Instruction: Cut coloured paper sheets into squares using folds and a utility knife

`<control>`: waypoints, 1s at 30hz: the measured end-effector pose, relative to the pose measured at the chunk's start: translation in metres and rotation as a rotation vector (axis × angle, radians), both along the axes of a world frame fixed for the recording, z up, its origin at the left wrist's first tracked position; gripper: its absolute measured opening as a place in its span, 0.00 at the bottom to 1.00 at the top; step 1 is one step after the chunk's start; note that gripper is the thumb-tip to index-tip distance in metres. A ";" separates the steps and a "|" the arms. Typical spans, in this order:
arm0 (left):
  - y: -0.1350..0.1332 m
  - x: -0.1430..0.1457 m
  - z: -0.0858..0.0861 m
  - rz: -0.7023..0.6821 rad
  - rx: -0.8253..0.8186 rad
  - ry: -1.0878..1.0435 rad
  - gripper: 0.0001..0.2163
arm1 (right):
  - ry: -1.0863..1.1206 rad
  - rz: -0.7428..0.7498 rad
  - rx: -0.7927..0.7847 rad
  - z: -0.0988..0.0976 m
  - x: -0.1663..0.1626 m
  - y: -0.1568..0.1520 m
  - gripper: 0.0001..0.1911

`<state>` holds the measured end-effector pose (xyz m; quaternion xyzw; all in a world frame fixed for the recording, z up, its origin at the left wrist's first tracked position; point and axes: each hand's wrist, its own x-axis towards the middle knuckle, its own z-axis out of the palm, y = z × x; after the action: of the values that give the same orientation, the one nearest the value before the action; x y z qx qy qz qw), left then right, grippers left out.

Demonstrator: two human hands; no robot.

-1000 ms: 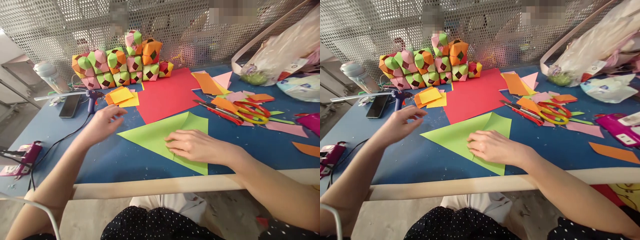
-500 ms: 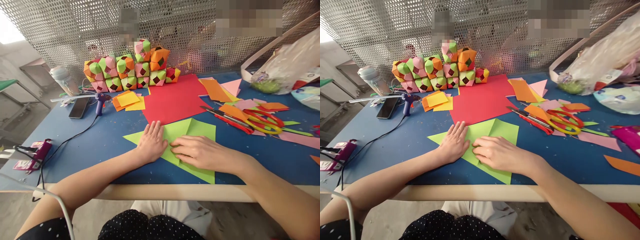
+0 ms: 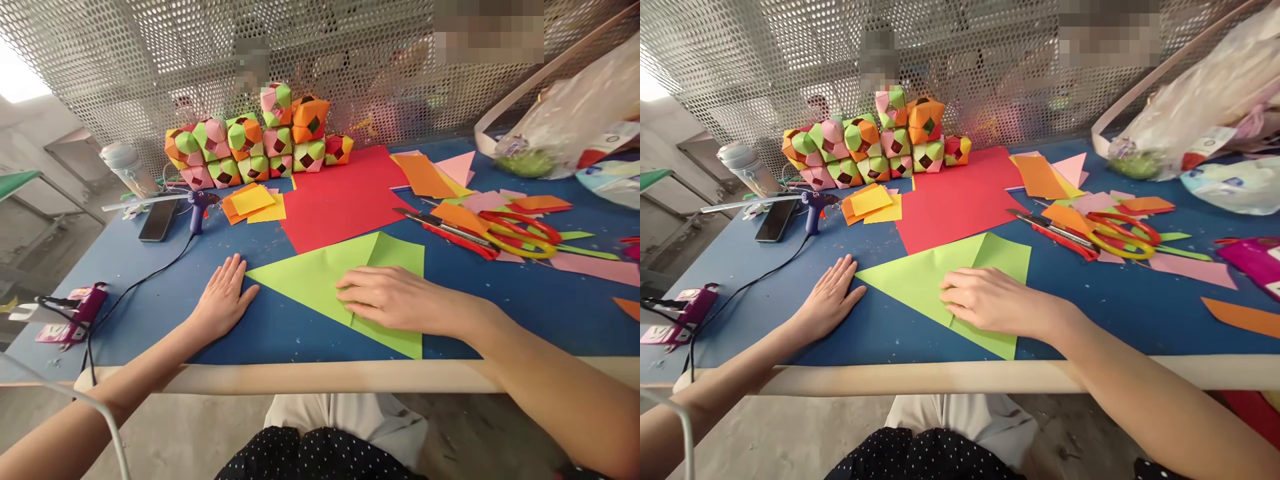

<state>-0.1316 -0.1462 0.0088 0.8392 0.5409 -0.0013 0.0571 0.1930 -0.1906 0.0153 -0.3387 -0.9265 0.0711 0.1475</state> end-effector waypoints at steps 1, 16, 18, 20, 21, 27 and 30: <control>-0.002 -0.005 0.001 0.007 0.001 -0.014 0.30 | -0.001 -0.003 -0.005 0.000 0.000 0.000 0.15; 0.011 -0.007 -0.008 -0.315 0.304 -0.310 0.15 | -0.050 -0.037 -0.123 0.006 0.000 0.001 0.18; 0.010 -0.007 -0.008 -0.324 0.327 -0.290 0.15 | -0.048 -0.048 -0.128 0.005 0.001 0.002 0.17; 0.009 -0.006 -0.007 -0.320 0.342 -0.273 0.14 | -0.046 -0.055 -0.127 0.004 0.001 0.002 0.16; 0.009 -0.005 -0.007 -0.315 0.347 -0.269 0.14 | -0.046 -0.054 -0.125 0.004 0.000 0.002 0.16; 0.015 0.001 -0.003 -0.234 0.304 -0.261 0.12 | -0.035 -0.071 -0.135 0.002 0.000 0.003 0.16; 0.016 0.009 0.002 -0.162 0.266 -0.153 0.12 | -0.039 -0.069 -0.136 0.001 0.001 0.003 0.16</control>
<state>-0.1223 -0.1301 0.0106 0.8778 0.4609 0.1298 -0.0139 0.1943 -0.1872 0.0160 -0.3808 -0.9102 0.1220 0.1083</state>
